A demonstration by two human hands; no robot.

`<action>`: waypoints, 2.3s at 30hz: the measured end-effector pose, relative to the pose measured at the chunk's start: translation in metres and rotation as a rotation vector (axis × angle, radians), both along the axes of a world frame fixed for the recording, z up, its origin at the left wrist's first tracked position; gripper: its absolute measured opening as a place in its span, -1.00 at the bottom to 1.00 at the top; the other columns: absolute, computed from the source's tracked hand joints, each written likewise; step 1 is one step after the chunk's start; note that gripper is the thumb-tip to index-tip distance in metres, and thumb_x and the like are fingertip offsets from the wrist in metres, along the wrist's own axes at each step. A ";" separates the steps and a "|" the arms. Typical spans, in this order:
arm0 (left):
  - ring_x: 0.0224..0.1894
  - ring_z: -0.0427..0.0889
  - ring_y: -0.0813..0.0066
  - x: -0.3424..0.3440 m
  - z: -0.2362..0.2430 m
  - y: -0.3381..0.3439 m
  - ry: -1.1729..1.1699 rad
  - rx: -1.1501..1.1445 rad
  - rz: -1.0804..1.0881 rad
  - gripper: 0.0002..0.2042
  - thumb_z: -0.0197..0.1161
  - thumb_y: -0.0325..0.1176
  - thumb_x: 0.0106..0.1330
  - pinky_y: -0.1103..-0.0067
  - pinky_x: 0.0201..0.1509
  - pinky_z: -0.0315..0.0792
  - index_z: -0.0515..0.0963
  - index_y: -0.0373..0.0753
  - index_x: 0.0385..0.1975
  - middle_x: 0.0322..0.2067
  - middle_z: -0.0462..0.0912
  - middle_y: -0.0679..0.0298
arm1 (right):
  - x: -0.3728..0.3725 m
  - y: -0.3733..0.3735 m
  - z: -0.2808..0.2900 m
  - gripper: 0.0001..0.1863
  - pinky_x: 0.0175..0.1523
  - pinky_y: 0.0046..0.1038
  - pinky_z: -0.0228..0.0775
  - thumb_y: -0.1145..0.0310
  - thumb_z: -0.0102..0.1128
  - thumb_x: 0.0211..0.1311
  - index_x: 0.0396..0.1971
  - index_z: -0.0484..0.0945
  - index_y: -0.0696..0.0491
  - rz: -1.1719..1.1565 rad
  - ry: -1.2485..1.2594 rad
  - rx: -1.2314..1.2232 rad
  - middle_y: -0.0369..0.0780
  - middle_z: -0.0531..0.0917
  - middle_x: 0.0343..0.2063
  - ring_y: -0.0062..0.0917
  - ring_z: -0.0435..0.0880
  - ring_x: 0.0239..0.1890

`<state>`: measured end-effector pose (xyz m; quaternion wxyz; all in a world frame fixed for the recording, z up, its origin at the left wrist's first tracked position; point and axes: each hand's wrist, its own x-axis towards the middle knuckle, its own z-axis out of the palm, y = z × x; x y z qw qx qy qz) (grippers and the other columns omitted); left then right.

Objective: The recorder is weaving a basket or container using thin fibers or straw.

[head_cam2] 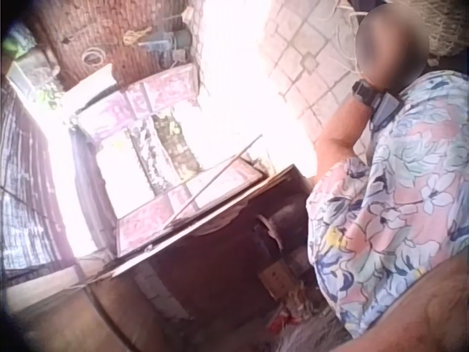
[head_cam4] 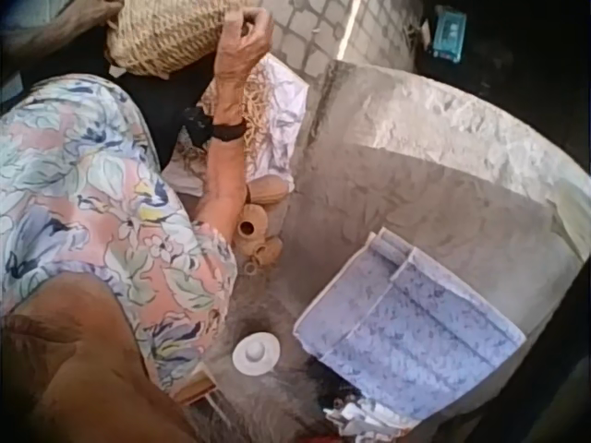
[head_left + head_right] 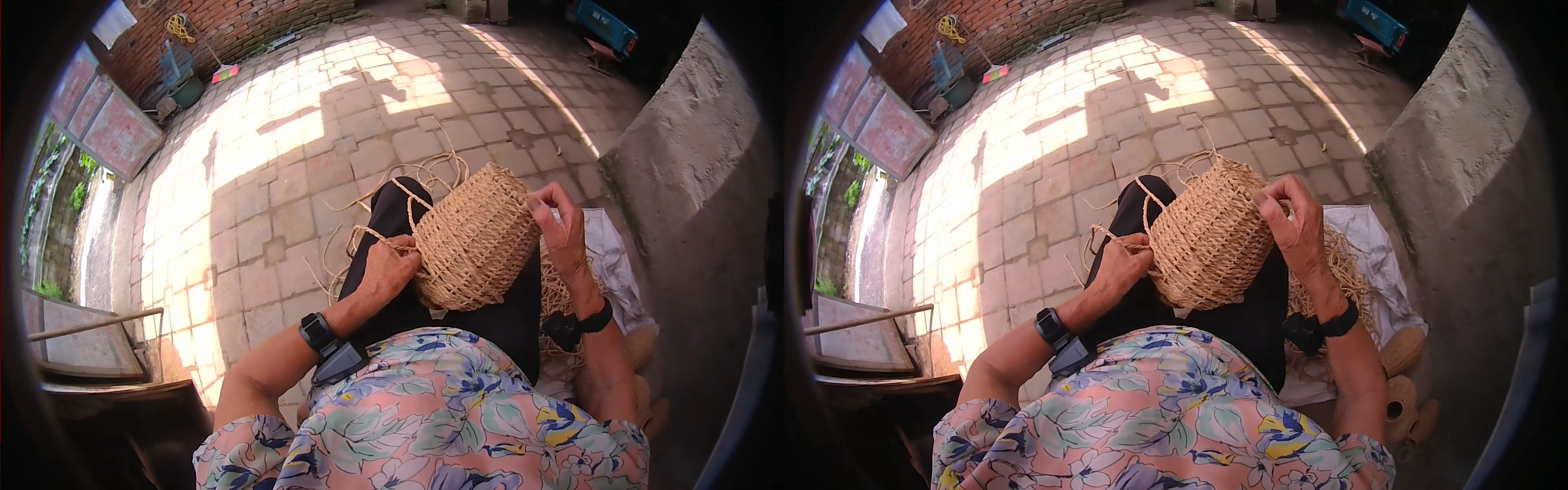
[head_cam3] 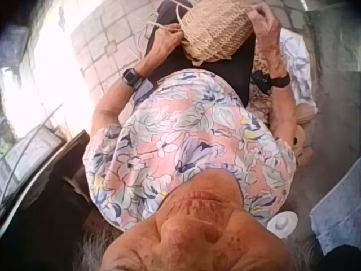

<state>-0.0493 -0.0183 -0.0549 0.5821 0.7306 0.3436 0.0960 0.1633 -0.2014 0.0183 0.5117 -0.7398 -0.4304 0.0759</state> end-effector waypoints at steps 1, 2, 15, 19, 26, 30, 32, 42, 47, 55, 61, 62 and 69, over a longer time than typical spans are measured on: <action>-0.53 0.47 0.66 -0.002 0.003 -0.001 0.001 0.002 0.009 -0.84 0.13 -0.49 0.16 0.65 -0.44 0.38 0.62 -0.37 -0.35 -0.53 0.61 0.35 | -0.001 0.007 0.022 -0.64 -0.09 -0.49 0.38 0.12 0.21 0.24 -0.26 0.50 0.16 0.009 0.001 0.002 -0.19 0.60 -0.38 -0.52 0.54 -0.30; -0.49 0.49 0.64 -0.005 0.010 -0.003 -0.014 0.108 -0.035 -0.82 0.11 -0.48 0.17 0.62 -0.41 0.41 0.61 -0.40 -0.32 -0.52 0.62 0.33 | -0.008 0.018 0.052 -0.57 -0.12 -0.42 0.40 0.03 0.20 0.24 -0.27 0.51 0.16 -0.025 -0.126 -0.315 -0.13 0.61 -0.39 -0.42 0.57 -0.30; -0.56 0.62 0.31 -0.012 0.042 -0.001 -0.024 0.521 -0.268 -0.81 0.20 -0.36 0.15 0.45 -0.43 0.47 0.60 -0.35 -0.34 -0.64 0.59 0.11 | 0.005 0.063 0.042 -0.69 -0.19 -0.21 0.37 0.08 0.17 0.18 -0.46 0.61 0.04 0.168 -0.508 -0.321 -0.11 0.54 -0.49 -0.19 0.57 -0.35; -0.55 0.63 0.15 -0.010 0.032 -0.008 -0.090 0.701 -0.166 -0.79 0.20 -0.30 0.13 0.36 -0.43 0.47 0.60 -0.30 -0.34 -0.64 0.58 0.03 | 0.006 0.062 0.039 -0.72 -0.21 -0.20 0.37 0.10 0.18 0.17 -0.45 0.61 0.03 0.168 -0.593 -0.299 -0.11 0.52 -0.50 -0.18 0.57 -0.36; -0.49 0.63 -0.04 -0.003 0.018 -0.011 -0.080 0.452 -0.071 -0.80 0.11 -0.32 0.14 0.22 -0.36 0.50 0.59 -0.27 -0.35 -0.57 0.61 -0.05 | 0.004 0.067 0.031 -0.76 -0.20 -0.19 0.40 0.15 0.16 0.18 -0.40 0.59 0.03 0.138 -0.615 -0.340 -0.11 0.53 -0.48 -0.19 0.58 -0.35; -0.43 0.62 -0.10 0.002 0.009 -0.005 -0.048 0.450 -0.111 -0.77 0.09 -0.33 0.15 0.20 -0.32 0.49 0.59 -0.32 -0.33 -0.54 0.60 -0.12 | 0.003 0.072 0.023 -0.80 -0.18 -0.17 0.43 0.22 0.15 0.19 -0.38 0.56 0.05 0.113 -0.670 -0.350 -0.10 0.55 -0.43 -0.19 0.60 -0.30; -0.41 0.61 -0.12 0.005 0.001 0.000 -0.038 0.433 -0.122 -0.77 0.08 -0.34 0.14 0.19 -0.31 0.49 0.59 -0.34 -0.35 -0.53 0.61 -0.13 | -0.002 0.077 0.019 -0.81 -0.18 -0.17 0.44 0.24 0.14 0.20 -0.38 0.55 0.06 0.101 -0.711 -0.341 -0.10 0.56 -0.41 -0.18 0.60 -0.28; -0.60 0.46 0.75 -0.007 0.024 -0.003 -0.126 0.096 -0.207 -0.75 0.21 -0.24 0.34 0.72 -0.56 0.32 0.52 -0.30 -0.46 -0.66 0.50 0.40 | 0.011 0.062 0.018 -0.85 -0.10 -0.22 0.43 0.36 0.07 0.15 -0.37 0.55 0.11 0.156 -0.529 -0.189 -0.09 0.59 -0.41 -0.20 0.59 -0.27; -0.63 0.56 0.60 -0.009 0.038 0.011 -0.148 -0.320 -0.327 -0.81 0.19 -0.28 0.35 0.68 -0.58 0.39 0.55 -0.27 -0.42 -0.63 0.60 0.32 | 0.019 0.061 0.003 -0.83 -0.07 -0.30 0.44 0.38 0.08 0.12 -0.35 0.56 0.14 0.184 -0.431 -0.094 -0.10 0.62 -0.37 -0.22 0.61 -0.27; -0.57 0.61 0.44 -0.025 0.034 0.016 0.038 0.612 -0.159 -0.88 0.18 -0.40 0.19 0.51 -0.50 0.45 0.57 -0.32 -0.41 -0.60 0.58 0.15 | 0.018 0.058 0.005 -0.83 -0.13 -0.31 0.43 0.39 0.07 0.12 -0.35 0.56 0.14 0.198 -0.424 -0.084 -0.11 0.61 -0.39 -0.23 0.60 -0.29; -0.50 0.64 0.33 -0.020 0.034 0.018 -0.451 0.710 -0.161 -0.95 0.20 -0.47 0.15 0.49 -0.44 0.49 0.57 -0.29 -0.47 -0.54 0.62 0.09 | 0.015 0.059 0.007 -0.83 -0.14 -0.30 0.43 0.41 0.05 0.09 -0.35 0.55 0.15 0.207 -0.438 -0.075 -0.10 0.60 -0.40 -0.22 0.60 -0.30; -0.51 0.63 0.31 -0.020 0.038 0.019 -0.459 0.749 -0.220 -0.96 0.21 -0.49 0.14 0.48 -0.44 0.49 0.58 -0.29 -0.44 -0.55 0.62 0.10 | 0.014 0.058 0.007 -0.83 -0.14 -0.30 0.43 0.41 0.05 0.09 -0.35 0.55 0.15 0.209 -0.438 -0.076 -0.10 0.60 -0.40 -0.22 0.60 -0.30; -0.53 0.61 0.20 -0.026 0.032 0.016 -0.016 0.612 -0.090 -0.89 0.28 -0.52 0.09 0.43 -0.45 0.50 0.60 -0.29 -0.37 -0.55 0.61 0.15 | 0.013 0.053 0.008 -0.82 -0.14 -0.31 0.43 0.43 0.04 0.08 -0.33 0.55 0.16 0.187 -0.453 -0.074 -0.10 0.59 -0.40 -0.22 0.59 -0.31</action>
